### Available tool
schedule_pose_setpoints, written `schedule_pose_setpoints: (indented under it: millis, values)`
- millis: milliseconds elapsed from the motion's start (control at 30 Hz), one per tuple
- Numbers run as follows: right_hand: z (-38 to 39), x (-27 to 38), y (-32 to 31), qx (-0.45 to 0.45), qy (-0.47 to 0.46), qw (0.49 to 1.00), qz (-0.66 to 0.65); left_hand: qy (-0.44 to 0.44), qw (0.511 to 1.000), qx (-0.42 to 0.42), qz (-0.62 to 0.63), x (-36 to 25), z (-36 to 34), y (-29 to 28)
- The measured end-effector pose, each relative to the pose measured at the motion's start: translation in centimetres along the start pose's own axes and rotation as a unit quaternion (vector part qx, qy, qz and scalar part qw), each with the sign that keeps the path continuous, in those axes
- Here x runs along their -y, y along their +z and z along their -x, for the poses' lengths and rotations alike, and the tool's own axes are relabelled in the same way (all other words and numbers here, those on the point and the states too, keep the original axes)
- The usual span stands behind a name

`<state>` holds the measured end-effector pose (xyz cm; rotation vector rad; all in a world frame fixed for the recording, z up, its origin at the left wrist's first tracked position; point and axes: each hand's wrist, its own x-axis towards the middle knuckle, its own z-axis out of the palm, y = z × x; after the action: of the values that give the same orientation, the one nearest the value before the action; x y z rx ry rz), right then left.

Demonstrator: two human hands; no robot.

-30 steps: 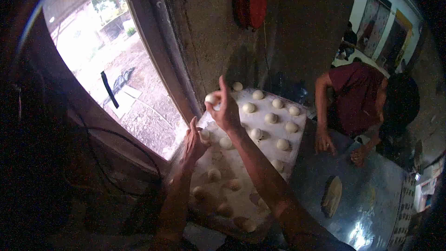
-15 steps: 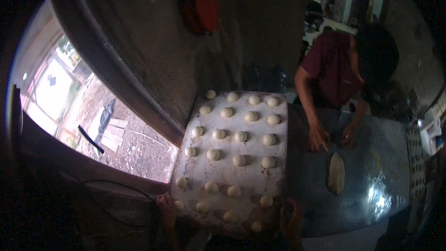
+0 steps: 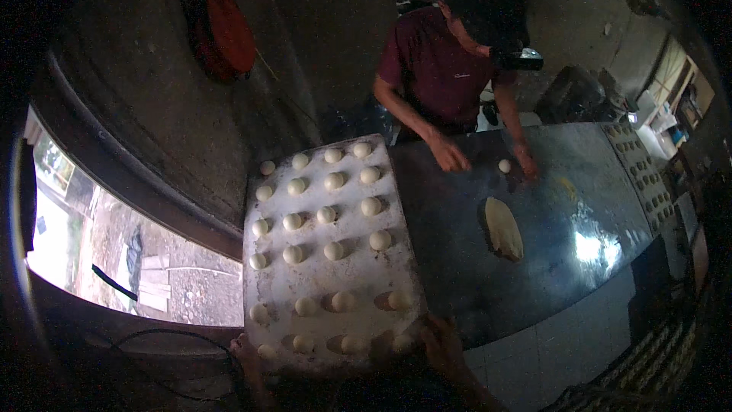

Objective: The person shapes dough balls into ring shapes by hand on a floured table. They roll the dough into a rope, form a circle, and place the finished rings on a wooden board. Another person works alongside, also shaping dough.

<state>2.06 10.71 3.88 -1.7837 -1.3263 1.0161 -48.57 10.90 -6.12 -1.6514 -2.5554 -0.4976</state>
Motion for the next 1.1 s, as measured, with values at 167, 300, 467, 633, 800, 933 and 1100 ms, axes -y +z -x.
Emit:
schedule_pose_setpoints:
  millis: [167, 300, 467, 633, 800, 933, 1100]
  values:
    - [-5.0, -7.5, -1.9, 0.047, 0.064, 0.978, -0.191, -0.118, 0.884, 0.130, 0.432, -0.6, -0.6, -1.7]
    - [-5.1, -2.0, 0.6, -0.018, 0.017, 0.994, -0.109, -0.109, 0.895, 0.021, 0.433, -3.0, 2.7, -1.7]
    - [-1.1, -5.7, 3.1, -0.157, -0.022, 0.981, -0.113, 0.004, 0.917, 0.014, 0.399, -4.7, 1.8, -3.0]
    - [5.8, -7.9, 5.8, -0.179, 0.088, 0.979, 0.048, 0.123, 0.826, 0.295, 0.465, -18.3, -1.8, -4.4]
    - [12.0, -10.6, 8.2, -0.342, -0.018, 0.939, -0.039, 0.295, 0.652, 0.537, 0.447, -31.0, 1.9, -1.9]
    - [20.9, -10.0, 10.7, -0.441, 0.108, 0.879, -0.148, 0.402, 0.508, 0.663, 0.375, -35.6, 8.3, -1.9]
    - [31.8, -10.8, 8.4, -0.569, 0.233, 0.755, -0.229, 0.461, 0.375, 0.744, 0.305, -41.8, 17.0, -6.0]
